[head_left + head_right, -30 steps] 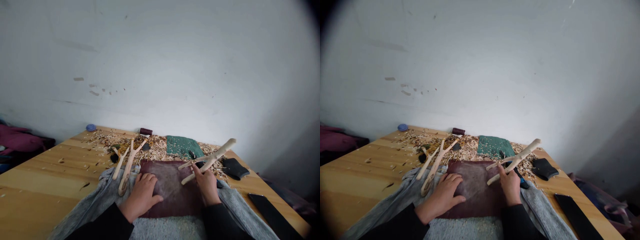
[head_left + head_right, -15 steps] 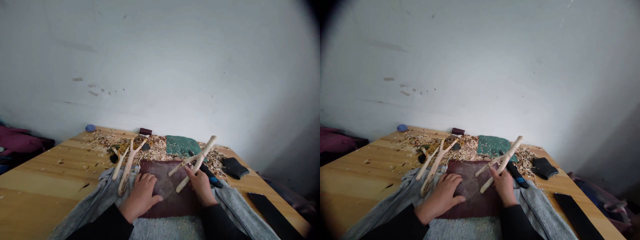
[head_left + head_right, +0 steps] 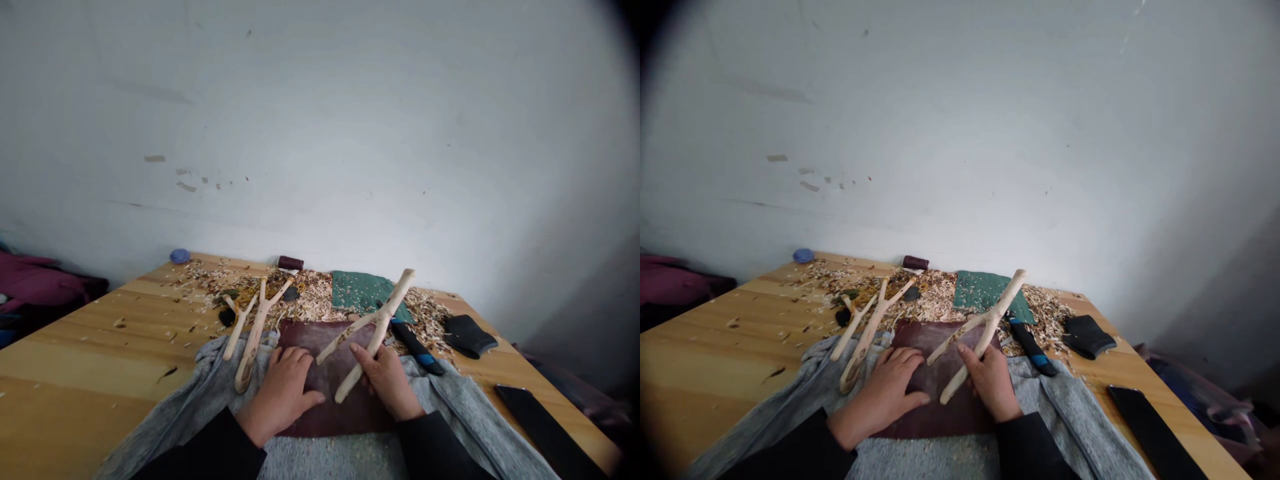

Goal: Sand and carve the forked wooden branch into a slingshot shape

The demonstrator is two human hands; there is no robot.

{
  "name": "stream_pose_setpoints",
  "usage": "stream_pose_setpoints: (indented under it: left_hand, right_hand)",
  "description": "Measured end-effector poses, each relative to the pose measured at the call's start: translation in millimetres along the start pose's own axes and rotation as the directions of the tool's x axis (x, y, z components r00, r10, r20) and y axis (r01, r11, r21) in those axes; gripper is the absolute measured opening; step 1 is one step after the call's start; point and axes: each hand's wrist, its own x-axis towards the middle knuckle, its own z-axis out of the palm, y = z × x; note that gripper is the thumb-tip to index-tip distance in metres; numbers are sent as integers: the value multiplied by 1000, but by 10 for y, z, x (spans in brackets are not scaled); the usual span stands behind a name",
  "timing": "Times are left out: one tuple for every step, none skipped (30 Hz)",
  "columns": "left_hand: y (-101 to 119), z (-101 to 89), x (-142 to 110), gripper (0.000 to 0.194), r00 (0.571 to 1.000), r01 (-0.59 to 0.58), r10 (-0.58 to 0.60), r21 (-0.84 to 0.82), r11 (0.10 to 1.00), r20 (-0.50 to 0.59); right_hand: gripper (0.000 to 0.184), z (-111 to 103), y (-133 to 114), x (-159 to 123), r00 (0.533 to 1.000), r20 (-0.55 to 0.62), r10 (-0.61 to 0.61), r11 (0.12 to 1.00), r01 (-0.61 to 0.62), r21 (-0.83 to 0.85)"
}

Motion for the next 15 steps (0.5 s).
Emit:
stream_pose_setpoints:
  left_hand:
    - [1, -3, 0, 36, 1000, 0, 0, 0, 1000, 1]
    - [1, -5, 0, 36, 1000, 2, -2, -1, 1000, 3]
    - [0, -6, 0, 37, 1000, 3, -3, -3, 1000, 5]
    - [-2, -6, 0, 37, 1000, 3, -3, -4, 1000, 7]
    - [-5, -5, -1, 38, 1000, 2, -2, -6, 1000, 7]
    - [-8, -4, -2, 38, 1000, 0, 0, -8, 1000, 8]
    - [-11, -2, -3, 38, 1000, -1, 1, -9, 1000, 7]
    - [-14, 0, -5, 38, 1000, -4, 4, -10, 1000, 6]
    - [-16, 2, -7, 39, 1000, -6, 6, -12, 1000, 4]
    - [-18, 3, -10, 39, 1000, -6, 6, -13, 1000, 2]
    - [-18, 4, -13, 39, 1000, -7, 7, -14, 1000, 1]
    - [-17, 4, -16, 40, 1000, -6, 6, -14, 1000, 2]
    - [-14, 3, -18, 40, 1000, -6, 6, -13, 1000, 3]
    - [-11, 1, -20, 40, 1000, -5, 5, -10, 1000, 5]
    - [-6, -1, -20, 39, 1000, -4, 4, -5, 1000, 8]
  right_hand:
    - [39, -29, 16, 24, 1000, -21, 3, 1000, -4, -13]
    - [39, -78, 38, 59, 998, -55, 11, 999, -13, -30]
    - [40, -145, 64, 100, 995, -98, 21, 999, -26, -47]
    - [40, -224, 91, 144, 990, -141, 29, 997, -38, -63]
    - [41, -308, 117, 187, 981, -193, 35, 995, -51, -80]
    - [41, -388, 138, 223, 970, -241, 40, 993, -65, -97]
    - [42, -456, 152, 250, 956, -291, 46, 990, -82, -114]
    - [42, -503, 159, 266, 943, -330, 48, 987, -94, -127]
    - [43, -524, 158, 269, 936, -350, 46, 986, -99, -133]
    - [43, -516, 148, 259, 936, -349, 42, 987, -93, -132]
    - [43, -480, 132, 237, 945, -325, 35, 989, -79, -123]
    - [44, -421, 111, 204, 958, -285, 26, 992, -59, -108]
    - [44, -346, 86, 165, 973, -229, 11, 996, -31, -87]
    - [44, -266, 61, 123, 983, -181, 5, 997, -18, -70]
    - [43, -188, 37, 82, 990, -142, -17, 998, 9, -55]
